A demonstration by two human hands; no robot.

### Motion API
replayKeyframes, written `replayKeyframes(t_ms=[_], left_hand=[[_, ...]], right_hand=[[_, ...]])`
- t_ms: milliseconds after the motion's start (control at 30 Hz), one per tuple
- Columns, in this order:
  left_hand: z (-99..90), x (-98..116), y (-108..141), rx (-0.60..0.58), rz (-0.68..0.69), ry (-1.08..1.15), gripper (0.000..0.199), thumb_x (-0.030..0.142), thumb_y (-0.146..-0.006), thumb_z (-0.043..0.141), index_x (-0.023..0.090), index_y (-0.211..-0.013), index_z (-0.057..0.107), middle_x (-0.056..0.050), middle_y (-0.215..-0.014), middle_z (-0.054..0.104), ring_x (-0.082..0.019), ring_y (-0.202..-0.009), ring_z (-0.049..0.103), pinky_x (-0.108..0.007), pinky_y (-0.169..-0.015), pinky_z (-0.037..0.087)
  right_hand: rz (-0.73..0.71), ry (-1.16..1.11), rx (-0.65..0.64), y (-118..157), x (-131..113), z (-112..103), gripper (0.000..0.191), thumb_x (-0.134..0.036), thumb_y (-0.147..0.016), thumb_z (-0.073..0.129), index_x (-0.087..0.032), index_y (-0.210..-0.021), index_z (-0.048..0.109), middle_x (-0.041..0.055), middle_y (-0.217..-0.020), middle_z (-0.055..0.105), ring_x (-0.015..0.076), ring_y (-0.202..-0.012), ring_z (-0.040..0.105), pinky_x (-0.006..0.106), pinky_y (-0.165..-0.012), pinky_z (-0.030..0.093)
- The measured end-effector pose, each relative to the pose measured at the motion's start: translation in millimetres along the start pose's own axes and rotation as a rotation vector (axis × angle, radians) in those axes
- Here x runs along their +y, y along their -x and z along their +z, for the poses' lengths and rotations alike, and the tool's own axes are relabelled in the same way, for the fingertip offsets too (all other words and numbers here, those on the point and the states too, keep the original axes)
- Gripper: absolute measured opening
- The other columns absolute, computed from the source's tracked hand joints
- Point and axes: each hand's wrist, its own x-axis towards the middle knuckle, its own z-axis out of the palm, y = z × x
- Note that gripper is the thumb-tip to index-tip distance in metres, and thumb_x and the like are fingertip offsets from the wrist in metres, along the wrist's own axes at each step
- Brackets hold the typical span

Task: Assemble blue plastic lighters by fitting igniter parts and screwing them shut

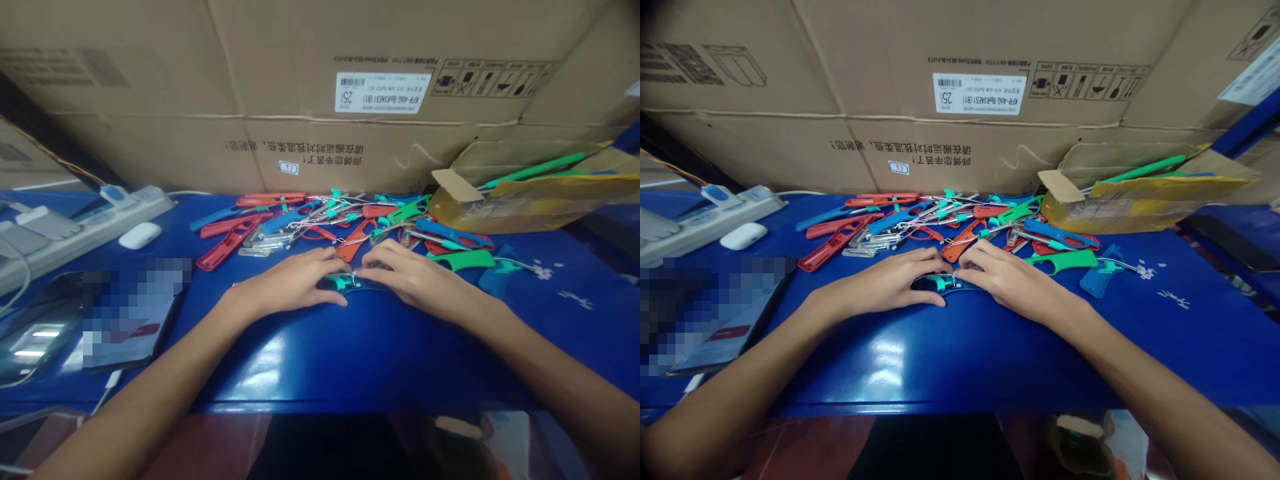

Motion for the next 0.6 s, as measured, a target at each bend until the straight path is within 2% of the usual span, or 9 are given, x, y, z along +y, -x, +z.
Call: replayKeyframes(t_ms=[133, 333, 600], left_hand=[[-0.5, 0.3, 0.1, -0.005, -0.010, 0.005, 0.051, 0.056, -0.092, 0.063, 0.023, -0.130, 0.060, -0.007, -0.121, 0.060, -0.025, -0.109, 0.060, -0.036, -0.093, 0.049], [-1.9, 2.0, -0.3, -0.004, -0.008, -0.001, 0.050, 0.056, -0.093, 0.063, 0.022, -0.130, 0.059, -0.007, -0.120, 0.060, -0.024, -0.110, 0.060, -0.035, -0.093, 0.048], [-1.6, 2.3, -0.3, -0.005, -0.003, -0.010, 0.051, 0.055, -0.091, 0.064, 0.023, -0.130, 0.059, -0.008, -0.122, 0.059, -0.024, -0.112, 0.060, -0.035, -0.095, 0.049]], right_hand=[[0.013, -0.004, 0.009, 1.5, 4.3, 0.3, 0.032, -0.008, -0.100, 0.043, -0.014, -0.120, 0.068, 0.0157, -0.113, 0.064, 0.0246, -0.104, 0.058, 0.038, -0.084, 0.055], [0.078, -0.053, 0.027, 4.5, 9.8, -5.0, 0.030, -0.014, -0.102, 0.045, -0.015, -0.121, 0.068, 0.0133, -0.116, 0.067, 0.0233, -0.108, 0.061, 0.039, -0.093, 0.054], [0.095, -0.116, -0.046, 6.2, 9.9, -7.4, 0.032, -0.016, -0.103, 0.042, -0.015, -0.122, 0.068, 0.0130, -0.115, 0.069, 0.0237, -0.106, 0.063, 0.041, -0.091, 0.055]])
